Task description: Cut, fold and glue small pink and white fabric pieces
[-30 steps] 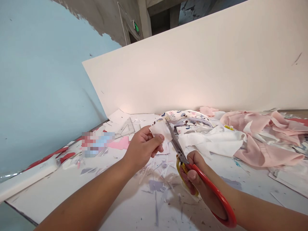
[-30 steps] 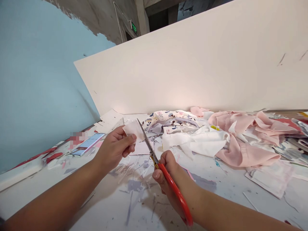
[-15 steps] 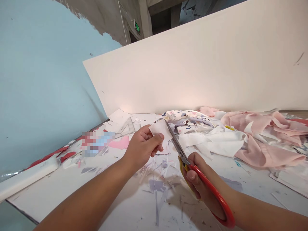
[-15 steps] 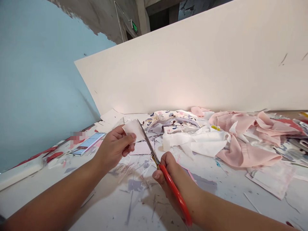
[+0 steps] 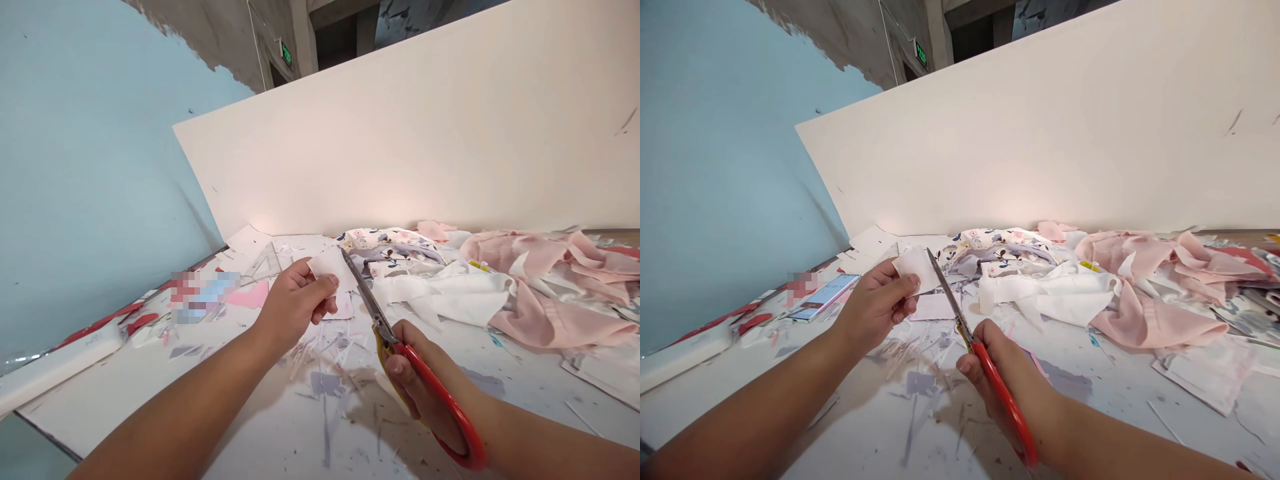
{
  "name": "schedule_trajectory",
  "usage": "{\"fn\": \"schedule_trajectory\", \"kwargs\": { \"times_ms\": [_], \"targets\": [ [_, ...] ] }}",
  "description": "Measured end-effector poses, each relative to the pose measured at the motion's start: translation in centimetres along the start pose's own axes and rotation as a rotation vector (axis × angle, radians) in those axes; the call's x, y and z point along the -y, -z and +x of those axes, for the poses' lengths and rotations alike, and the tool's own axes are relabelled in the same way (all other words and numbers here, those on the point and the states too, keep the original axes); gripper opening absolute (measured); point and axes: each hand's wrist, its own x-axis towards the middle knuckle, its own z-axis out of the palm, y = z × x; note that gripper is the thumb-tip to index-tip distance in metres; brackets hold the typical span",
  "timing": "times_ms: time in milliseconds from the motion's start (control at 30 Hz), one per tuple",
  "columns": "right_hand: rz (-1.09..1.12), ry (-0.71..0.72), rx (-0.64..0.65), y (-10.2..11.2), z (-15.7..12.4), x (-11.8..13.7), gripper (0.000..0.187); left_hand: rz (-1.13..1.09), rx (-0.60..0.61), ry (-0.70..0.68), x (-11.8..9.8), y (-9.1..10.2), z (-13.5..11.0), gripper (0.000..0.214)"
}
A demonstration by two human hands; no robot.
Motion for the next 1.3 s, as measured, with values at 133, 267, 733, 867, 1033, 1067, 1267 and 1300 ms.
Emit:
{"fn": "schedule_trajectory", "kwargs": {
  "times_ms": [133, 267, 733, 867, 1033, 1067, 1267, 1300],
  "targets": [
    [-0.083, -0.012, 0.132, 0.8, 0.5, 0.3, 0.031, -0.093, -0.107, -0.022, 0.3, 0.3, 0.3, 0.018],
    [-0.467, -0.018, 0.178, 1.8, 1.0, 1.0, 0.026, -0.094, -0.353, -0.167, 0.2, 1.1, 0.8, 0.019],
    [-0.891, 0.215, 0.347, 1.7, -0.1, 2.4, 0.008, 0.156, -0.025, -0.064, 1.3, 0.4, 0.0, 0.016],
    [-0.854, 0.128, 0.427, 2.6, -0.3, 3.2, 0.009, 0.226, 0.116, 0.048, 1.8, -0.3, -0.8, 0.014],
    [-0.773, 0.138, 0.551, 2.8, -0.3, 3.8, 0.016, 0.323, 0.119, 0.071, 2.2, -0.3, -1.1, 0.018],
    [-0.798, 0.123, 0.509, 2.7, -0.1, 3.5, 0.014, 0.340, 0.120, 0.050, 2.2, -0.4, -1.2, 0.019],
    [-0.886, 0.054, 0.177, 2.3, 0.9, 2.6, 0.021, 0.274, 0.195, 0.017, 2.8, -1.2, -2.0, 0.022],
    [-0.808, 0.053, 0.162, 2.3, 0.9, 2.7, 0.017, 0.251, 0.190, 0.018, 3.0, -1.4, -2.1, 0.022]
  ]
}}
